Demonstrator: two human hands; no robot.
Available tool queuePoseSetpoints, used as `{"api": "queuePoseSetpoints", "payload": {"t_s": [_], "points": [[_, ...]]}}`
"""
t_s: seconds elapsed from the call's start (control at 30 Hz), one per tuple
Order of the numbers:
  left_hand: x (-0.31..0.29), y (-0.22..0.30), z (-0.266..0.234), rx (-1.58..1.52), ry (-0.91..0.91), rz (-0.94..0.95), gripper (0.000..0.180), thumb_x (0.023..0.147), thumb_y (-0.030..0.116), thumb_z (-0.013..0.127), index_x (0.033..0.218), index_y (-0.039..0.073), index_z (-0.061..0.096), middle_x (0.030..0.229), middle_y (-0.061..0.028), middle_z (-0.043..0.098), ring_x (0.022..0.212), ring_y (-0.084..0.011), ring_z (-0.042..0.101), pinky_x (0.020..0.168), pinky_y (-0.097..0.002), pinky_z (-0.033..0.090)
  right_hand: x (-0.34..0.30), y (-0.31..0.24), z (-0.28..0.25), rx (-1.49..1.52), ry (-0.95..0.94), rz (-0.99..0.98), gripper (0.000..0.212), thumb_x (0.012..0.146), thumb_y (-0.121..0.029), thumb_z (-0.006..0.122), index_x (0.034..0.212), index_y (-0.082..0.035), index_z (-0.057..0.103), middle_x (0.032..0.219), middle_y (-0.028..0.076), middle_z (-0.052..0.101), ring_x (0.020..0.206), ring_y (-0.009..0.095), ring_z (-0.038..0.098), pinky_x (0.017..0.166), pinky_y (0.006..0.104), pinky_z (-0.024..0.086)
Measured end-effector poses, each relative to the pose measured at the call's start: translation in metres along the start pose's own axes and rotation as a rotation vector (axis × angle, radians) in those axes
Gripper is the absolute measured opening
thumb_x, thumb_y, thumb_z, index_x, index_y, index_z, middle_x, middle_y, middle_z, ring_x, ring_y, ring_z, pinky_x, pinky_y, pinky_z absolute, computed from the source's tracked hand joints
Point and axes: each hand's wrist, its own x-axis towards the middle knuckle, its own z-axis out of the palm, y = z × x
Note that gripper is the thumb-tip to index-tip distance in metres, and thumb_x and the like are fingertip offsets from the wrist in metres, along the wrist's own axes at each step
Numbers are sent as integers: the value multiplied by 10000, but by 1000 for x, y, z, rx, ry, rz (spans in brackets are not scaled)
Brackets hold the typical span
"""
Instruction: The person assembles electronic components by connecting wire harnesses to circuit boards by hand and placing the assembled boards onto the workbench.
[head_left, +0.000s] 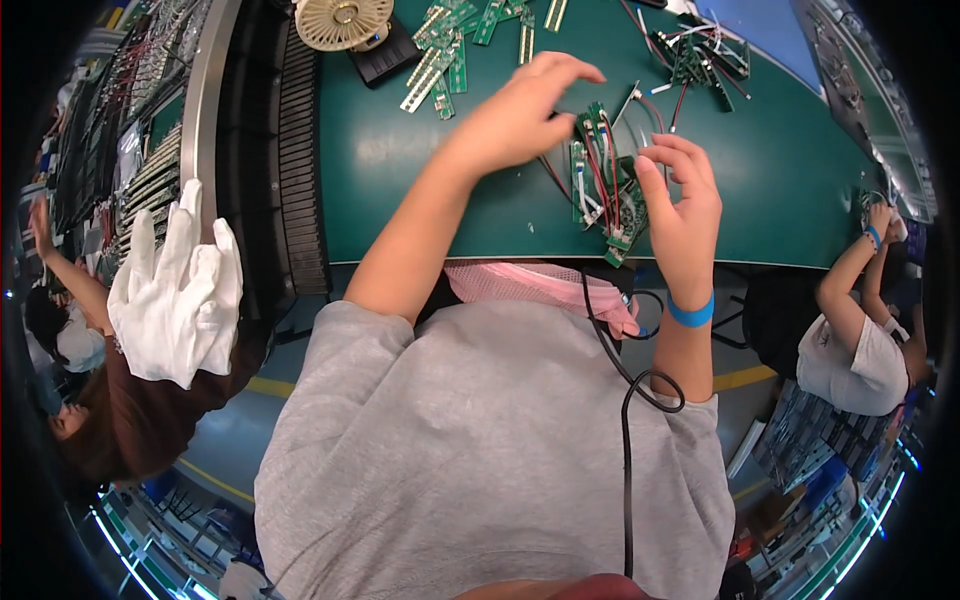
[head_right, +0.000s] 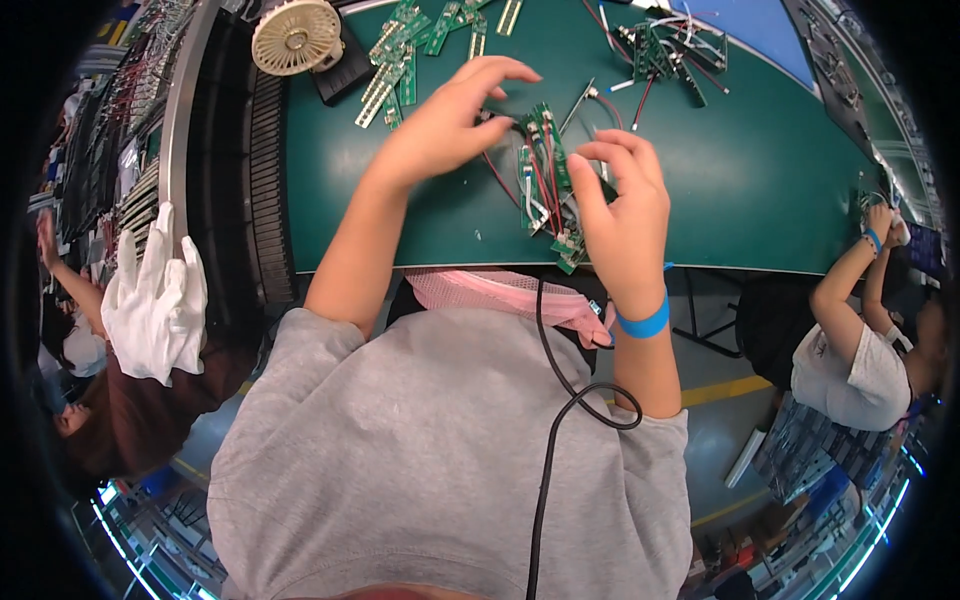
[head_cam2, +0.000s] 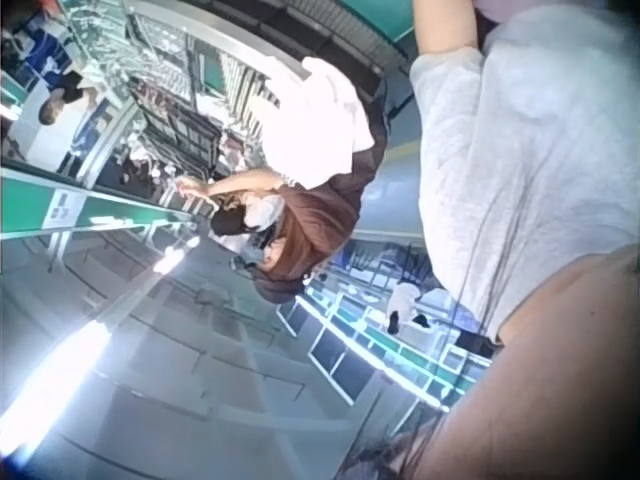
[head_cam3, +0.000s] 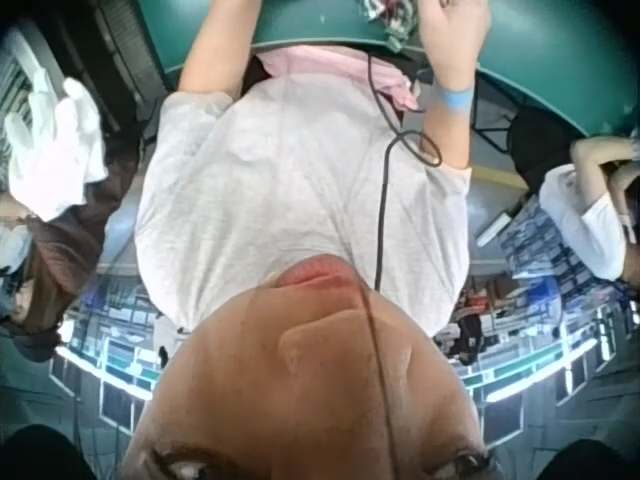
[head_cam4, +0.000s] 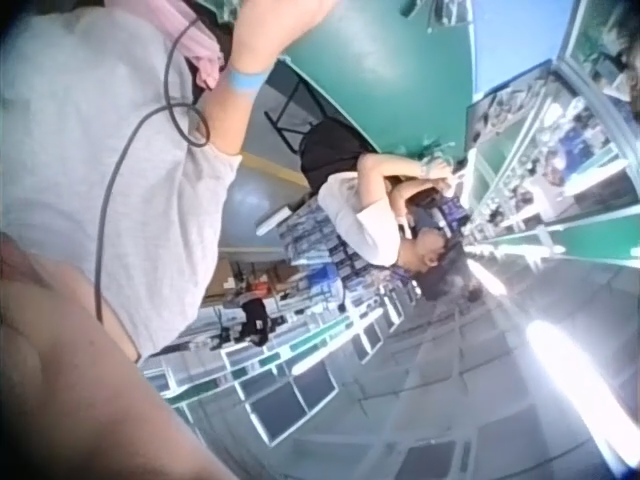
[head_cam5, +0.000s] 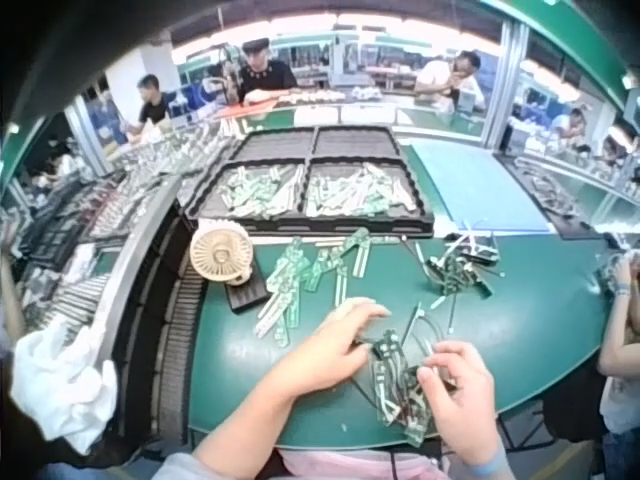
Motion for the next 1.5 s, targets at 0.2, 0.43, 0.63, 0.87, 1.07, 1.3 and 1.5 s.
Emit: {"api": "queuePoseSetpoints", "payload": {"t_s": [0.2, 0.43, 0.63, 0.87, 1.07, 1.3, 1.5], "points": [[29, -47, -31, 561, 360, -310, 305, 779, 256, 571, 893, -23, 523, 850, -161, 582, 797, -317, 569, 701, -399, 457, 59, 70, -21, -155, 146, 177, 231, 798, -216, 595, 849, 9, 603, 775, 63, 586, 680, 135, 533, 619, 271, 428], [50, -63, 2, 844, 282, -543, 239, 702, 193, 552, 841, 5, 598, 877, -180, 572, 825, -323, 576, 706, -444, 459, 83, 111, -1, -599, -247, 181, 352, 719, -347, 593, 734, 4, 602, 774, 220, 599, 766, 403, 569, 665, 471, 455], [44, -57, -5, 581, 483, -412, 196, 671, 166, 548, 768, -4, 557, 790, -194, 580, 728, -333, 596, 634, -422, 487, 86, 119, -22, -274, -137, 397, 218, 751, -180, 553, 713, 34, 562, 628, 135, 596, 493, 202, 600, 454, 288, 455], [36, -19, -16, -1053, 359, -378, 186, 773, 68, 582, 736, 48, 401, 647, -117, 557, 461, -165, 569, 371, -266, 407, 117, 119, -65, 397, 369, 226, 123, 853, -97, 521, 880, 23, 530, 745, 96, 599, 589, 127, 576, 488, 209, 435], [30, 7, -9, -1285, 230, -462, 187, 797, 55, 585, 850, 67, 407, 653, -37, 489, 414, -80, 386, 378, -214, 262, 115, 97, -98, 689, 508, 23, 137, 856, -94, 555, 920, 26, 534, 812, 84, 581, 679, 117, 532, 607, 206, 424], [17, 21, 9, -1172, 126, -315, 337, 815, 78, 589, 1108, -24, 457, 693, -7, 511, 543, -60, 477, 462, -200, 373, 87, 42, -75, 639, 427, -93, 205, 881, -104, 509, 1015, 49, 538, 960, 123, 596, 868, 198, 581, 801, 299, 469], [12, 51, 14, -1044, 68, -317, 188, 849, 80, 518, 990, -32, 465, 692, -33, 545, 593, -114, 590, 431, -216, 461, 47, 10, -36, 489, -52, 94, 175, 847, -72, 542, 990, 0, 614, 678, -12, 482, 566, 49, 411, 493, 185, 322]]}}
